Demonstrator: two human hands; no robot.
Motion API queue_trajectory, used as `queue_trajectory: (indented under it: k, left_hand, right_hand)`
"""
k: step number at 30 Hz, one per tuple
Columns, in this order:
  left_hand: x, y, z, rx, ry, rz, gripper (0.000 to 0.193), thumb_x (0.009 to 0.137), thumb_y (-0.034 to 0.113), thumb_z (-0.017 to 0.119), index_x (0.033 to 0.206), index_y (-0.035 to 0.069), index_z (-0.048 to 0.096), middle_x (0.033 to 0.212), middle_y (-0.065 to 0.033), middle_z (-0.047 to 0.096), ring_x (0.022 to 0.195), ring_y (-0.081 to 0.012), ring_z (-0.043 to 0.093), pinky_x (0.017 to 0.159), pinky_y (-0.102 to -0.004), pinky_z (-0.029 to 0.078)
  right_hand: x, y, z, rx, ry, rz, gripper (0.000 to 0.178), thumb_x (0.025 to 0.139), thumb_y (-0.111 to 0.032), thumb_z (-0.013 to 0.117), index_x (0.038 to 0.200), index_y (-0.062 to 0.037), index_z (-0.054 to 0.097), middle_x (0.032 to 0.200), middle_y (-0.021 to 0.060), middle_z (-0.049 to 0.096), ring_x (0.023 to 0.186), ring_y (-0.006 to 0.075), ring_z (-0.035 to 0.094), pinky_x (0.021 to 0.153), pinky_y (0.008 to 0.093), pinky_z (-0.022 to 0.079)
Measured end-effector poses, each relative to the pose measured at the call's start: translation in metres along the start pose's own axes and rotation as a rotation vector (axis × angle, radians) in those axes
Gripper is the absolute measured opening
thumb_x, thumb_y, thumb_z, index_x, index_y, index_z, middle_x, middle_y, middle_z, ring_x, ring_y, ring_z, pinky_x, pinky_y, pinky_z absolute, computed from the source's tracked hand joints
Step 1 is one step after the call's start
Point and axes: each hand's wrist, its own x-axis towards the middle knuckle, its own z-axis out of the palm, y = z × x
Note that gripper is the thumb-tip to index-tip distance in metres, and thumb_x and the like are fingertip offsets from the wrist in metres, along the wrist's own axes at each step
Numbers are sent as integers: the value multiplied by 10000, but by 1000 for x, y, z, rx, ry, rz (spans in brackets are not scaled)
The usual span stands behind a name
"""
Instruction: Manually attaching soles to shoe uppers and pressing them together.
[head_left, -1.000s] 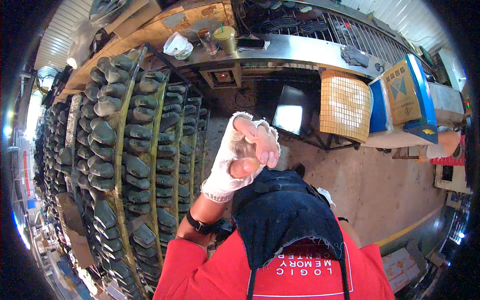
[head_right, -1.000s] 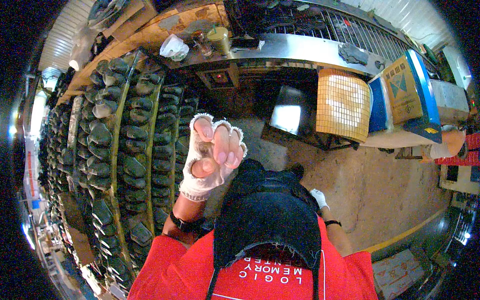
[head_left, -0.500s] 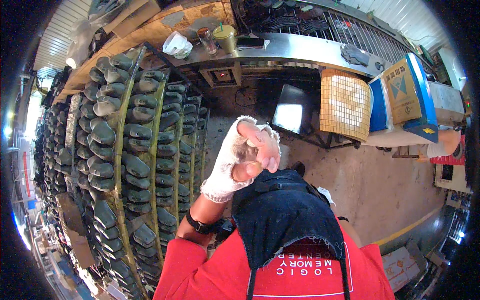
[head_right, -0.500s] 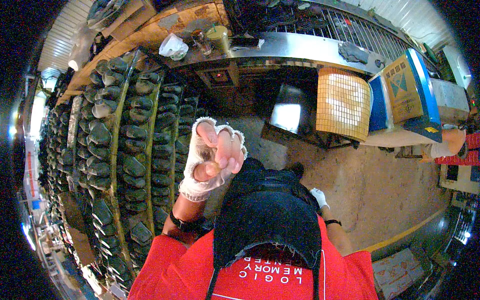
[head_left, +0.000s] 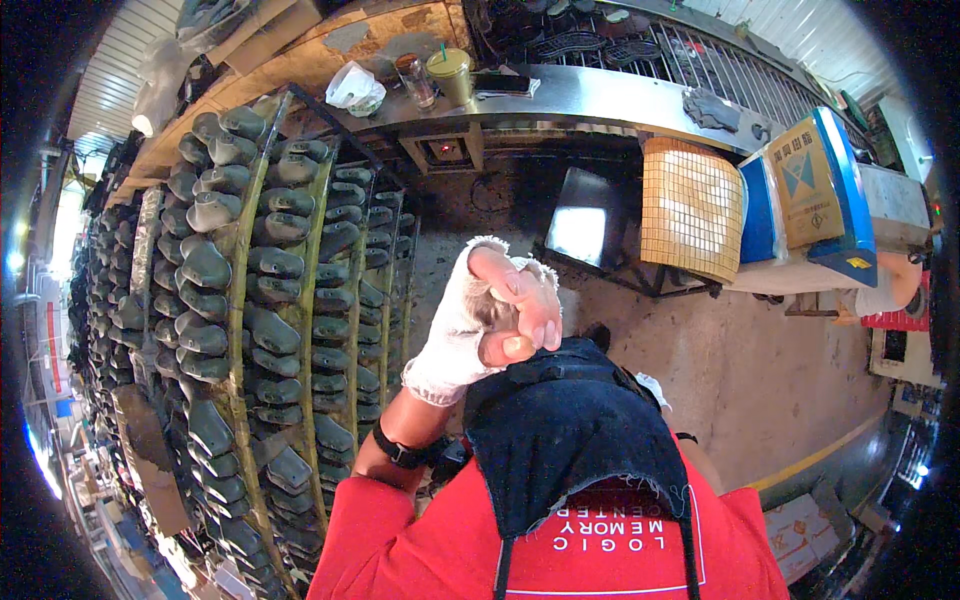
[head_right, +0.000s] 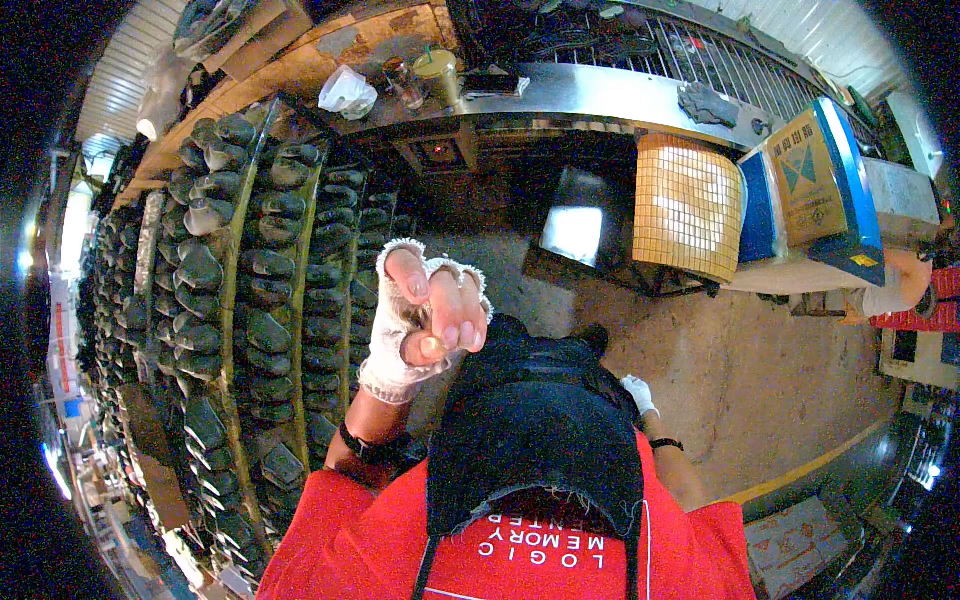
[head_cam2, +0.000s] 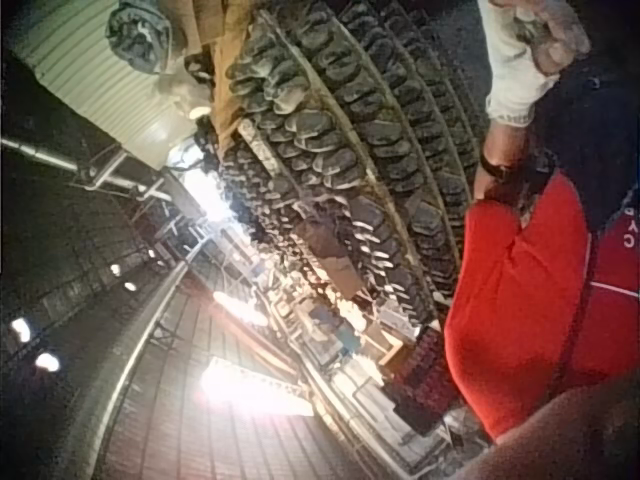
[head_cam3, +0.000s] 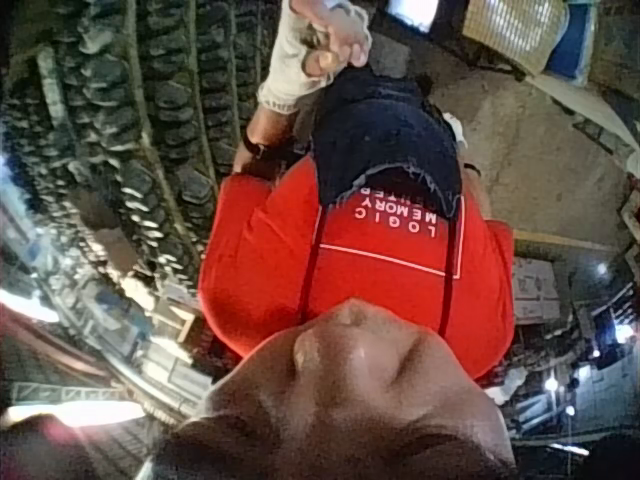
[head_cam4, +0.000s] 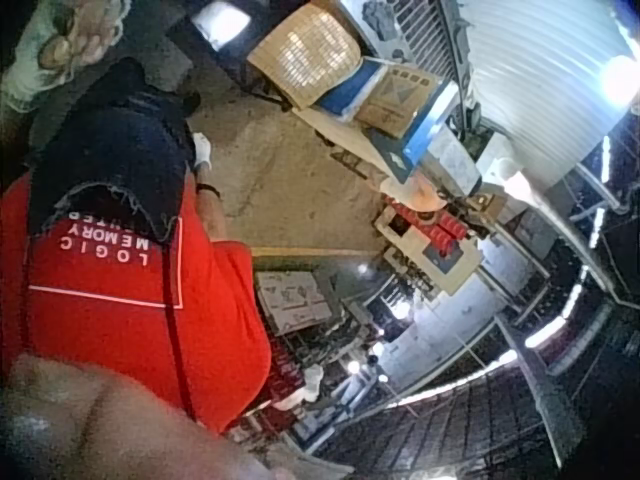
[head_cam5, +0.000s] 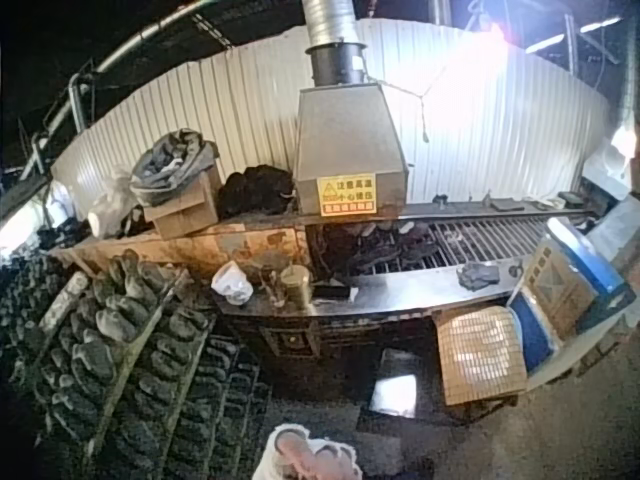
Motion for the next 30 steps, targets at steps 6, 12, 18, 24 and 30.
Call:
queue_trajectory:
  k: [6,12,18,24,30]
  left_hand:
    - [0,1,0,-7,-27,57,439,853,99,829,1137,139,497,868,-57,660,846,-224,634,745,-381,520]
    - [5,-1,-3,34,-76,74,466,838,76,836,1162,137,506,864,-57,684,845,-232,645,739,-387,521]
    - [-2,5,1,54,-54,97,487,825,64,842,1169,135,505,859,-61,693,845,-241,653,734,-396,523]
    - [1,1,-3,48,-64,103,504,814,64,851,1173,136,504,851,-62,700,831,-249,656,726,-400,524]
    - [6,-1,13,-37,34,108,380,833,103,838,1083,122,552,822,-49,681,784,-230,631,689,-376,516]
  right_hand:
    - [9,28,18,101,-104,158,302,998,-300,496,895,-67,658,946,165,698,912,362,679,765,443,526]
    - [7,70,47,325,-121,311,363,1010,-348,503,933,-41,681,948,156,709,952,351,669,813,435,504]
    - [12,81,49,314,-116,276,348,1003,-351,556,951,-39,703,904,116,705,892,277,667,804,396,497]
    - [8,90,54,476,-60,355,326,992,-338,624,985,-28,724,943,73,729,898,236,669,812,377,498]
    - [4,79,50,662,-55,459,302,980,-299,661,1017,-7,729,959,57,734,896,202,664,814,349,502]
